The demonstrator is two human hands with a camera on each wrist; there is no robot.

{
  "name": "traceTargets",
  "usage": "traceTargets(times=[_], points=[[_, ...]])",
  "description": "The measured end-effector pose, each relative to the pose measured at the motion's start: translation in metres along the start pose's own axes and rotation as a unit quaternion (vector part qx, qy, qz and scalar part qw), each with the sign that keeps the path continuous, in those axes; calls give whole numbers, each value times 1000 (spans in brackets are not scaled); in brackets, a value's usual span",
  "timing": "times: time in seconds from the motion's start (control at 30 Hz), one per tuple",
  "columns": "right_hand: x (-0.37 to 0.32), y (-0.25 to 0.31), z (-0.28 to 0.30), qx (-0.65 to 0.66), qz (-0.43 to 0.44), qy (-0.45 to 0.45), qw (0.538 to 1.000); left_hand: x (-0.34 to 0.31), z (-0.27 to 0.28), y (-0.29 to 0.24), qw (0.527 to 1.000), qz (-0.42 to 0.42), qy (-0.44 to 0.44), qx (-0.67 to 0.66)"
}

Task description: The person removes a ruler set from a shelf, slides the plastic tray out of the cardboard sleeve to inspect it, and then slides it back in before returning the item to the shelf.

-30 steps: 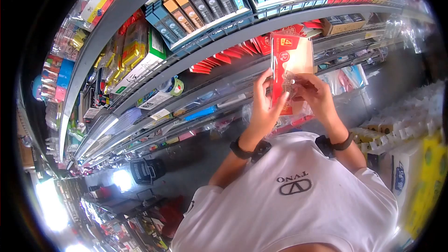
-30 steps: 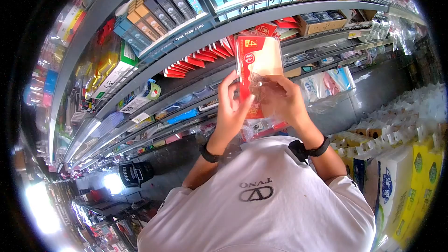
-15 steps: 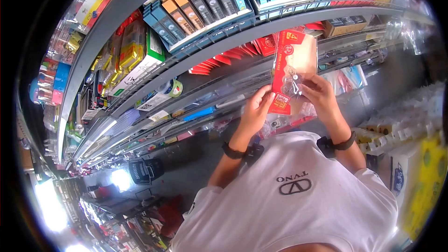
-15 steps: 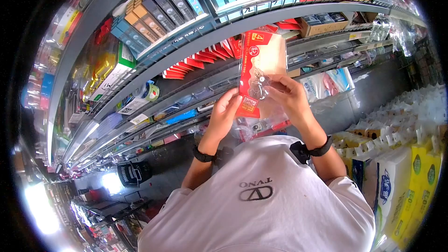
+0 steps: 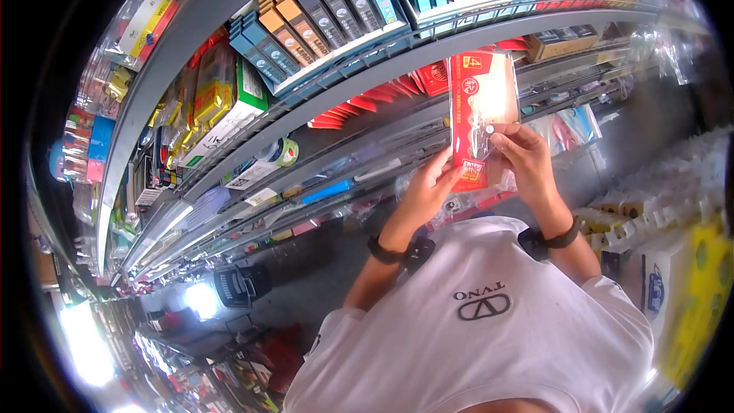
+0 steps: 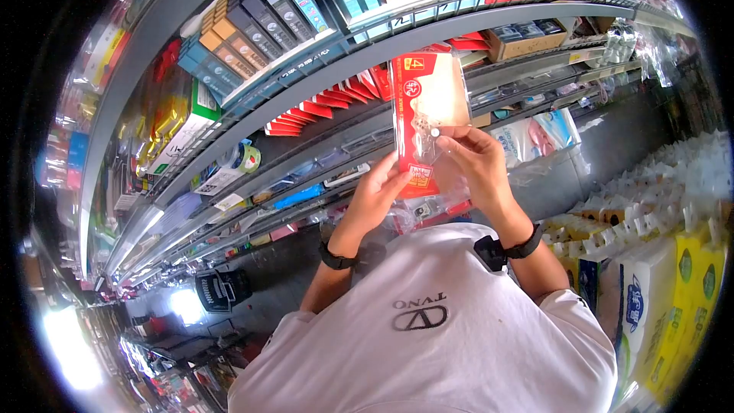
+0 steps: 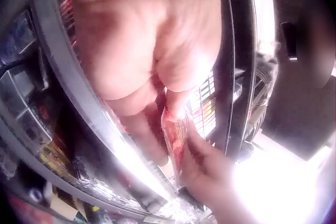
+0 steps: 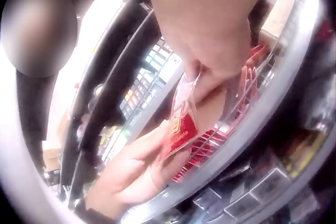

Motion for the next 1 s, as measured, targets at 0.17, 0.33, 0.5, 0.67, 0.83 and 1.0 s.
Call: traceTargets(times=[0.17, 0.33, 0.5, 0.67, 0.83, 1.0], points=[[-5, 8, -4, -59, 56, 37, 996, 0, -4, -2, 999, 25, 41, 10], [0, 2, -1, -119, 124, 83, 982, -3, -1, -15, 999, 47, 8, 21], [-11, 11, -10, -113, 59, 100, 987, -3, 6, 1, 999, -11, -39, 15], [-9, -3, -4, -158, 57, 114, 979, -9, 6, -1, 998, 28, -42, 38], [-7, -7, -2, -204, 190, 149, 949, -14, 12, 11, 993, 42, -66, 92], [-17, 7, 1, -142, 71, 109, 981, -16, 10, -6, 989, 51, -132, 37]])
Point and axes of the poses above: each hand's wrist, its own x-axis towards the middle knuckle, its own z-axis out of the back of the hand, y = z × x, the point moved 3 cm from there along x, towards the middle knuckle, and after that the axes turned 1 degree about -y, right-handed, at the moved point
